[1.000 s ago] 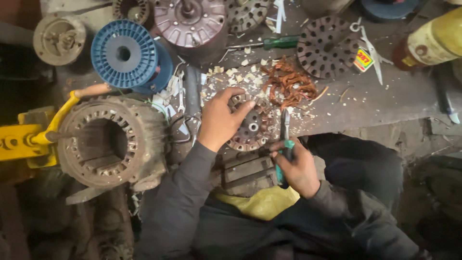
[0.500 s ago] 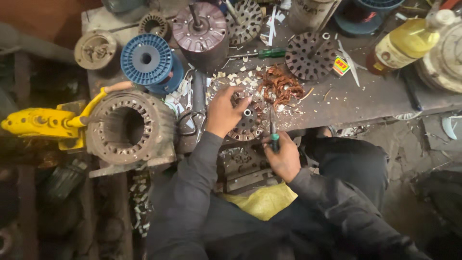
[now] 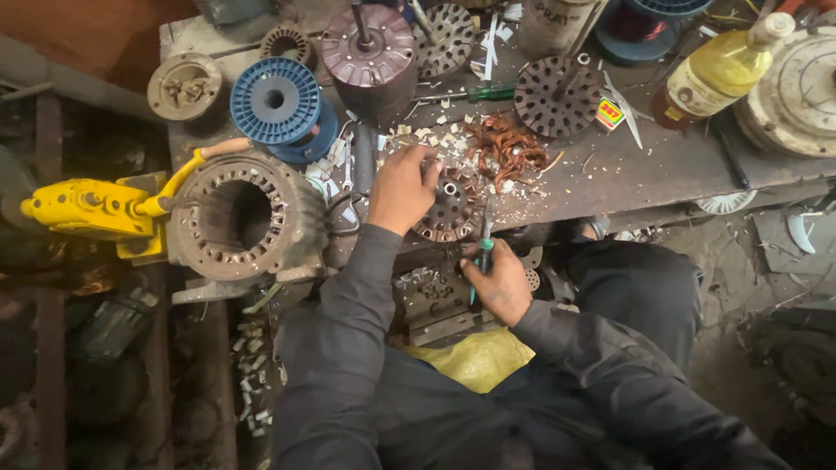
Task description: The person uses pliers to strip copper wire from a motor stator, pulling the wire out of the slots and placing it on the workbench. The person continues to remove wire from multiple slots throughout the clip.
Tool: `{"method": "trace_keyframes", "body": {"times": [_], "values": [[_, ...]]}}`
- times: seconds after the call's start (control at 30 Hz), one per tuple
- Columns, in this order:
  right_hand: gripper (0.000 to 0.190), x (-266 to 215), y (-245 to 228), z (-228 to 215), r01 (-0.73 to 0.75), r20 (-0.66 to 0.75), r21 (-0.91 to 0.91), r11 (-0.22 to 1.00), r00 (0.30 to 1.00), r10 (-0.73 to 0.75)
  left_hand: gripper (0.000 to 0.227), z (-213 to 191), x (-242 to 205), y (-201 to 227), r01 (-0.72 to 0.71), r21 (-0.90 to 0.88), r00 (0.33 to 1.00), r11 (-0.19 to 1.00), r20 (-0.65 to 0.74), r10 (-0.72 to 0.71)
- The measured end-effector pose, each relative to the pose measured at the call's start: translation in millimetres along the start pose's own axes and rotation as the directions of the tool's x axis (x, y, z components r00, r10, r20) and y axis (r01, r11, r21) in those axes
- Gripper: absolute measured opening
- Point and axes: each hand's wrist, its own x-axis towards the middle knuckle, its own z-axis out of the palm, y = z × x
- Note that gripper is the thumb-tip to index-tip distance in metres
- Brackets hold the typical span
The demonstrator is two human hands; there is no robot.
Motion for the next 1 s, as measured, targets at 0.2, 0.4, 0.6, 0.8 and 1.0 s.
{"method": "trace_keyframes", "body": {"times": [0.2,0.4,0.6,0.8,1.0], "values": [[0.025,-2.0,-8.6,-1.1,-0.085,0.037,0.021,0.996,0.996,0.084,0.022,-4.4,-4.2,-3.2,-0.035,0.036,0.998,0.999,0.048,0.034],[0.024,-9.6,-18.6,-4.9,-0.158,0.108,0.140,0.977,0.984,0.143,0.024,-1.8,-7.8,-3.9,-0.033,0.180,0.994,0.983,0.104,0.015],[0.020,-36.3,-31.2,-6.6,-0.356,0.304,0.472,0.807,0.925,0.230,0.027,2.4,-14.8,2.9,-0.083,0.337,0.996,0.938,0.070,0.063],[0.019,-63.3,-40.8,-11.1,-0.298,0.348,0.391,0.871,0.924,0.159,0.025,5.7,-21.6,8.7,-0.037,0.409,0.999,0.912,0.040,0.023],[0.017,-50.0,-46.4,-24.5,-0.164,0.187,0.552,0.818,0.980,0.071,0.019,4.0,-20.3,13.2,0.056,0.477,0.996,0.877,0.028,-0.079]]}}
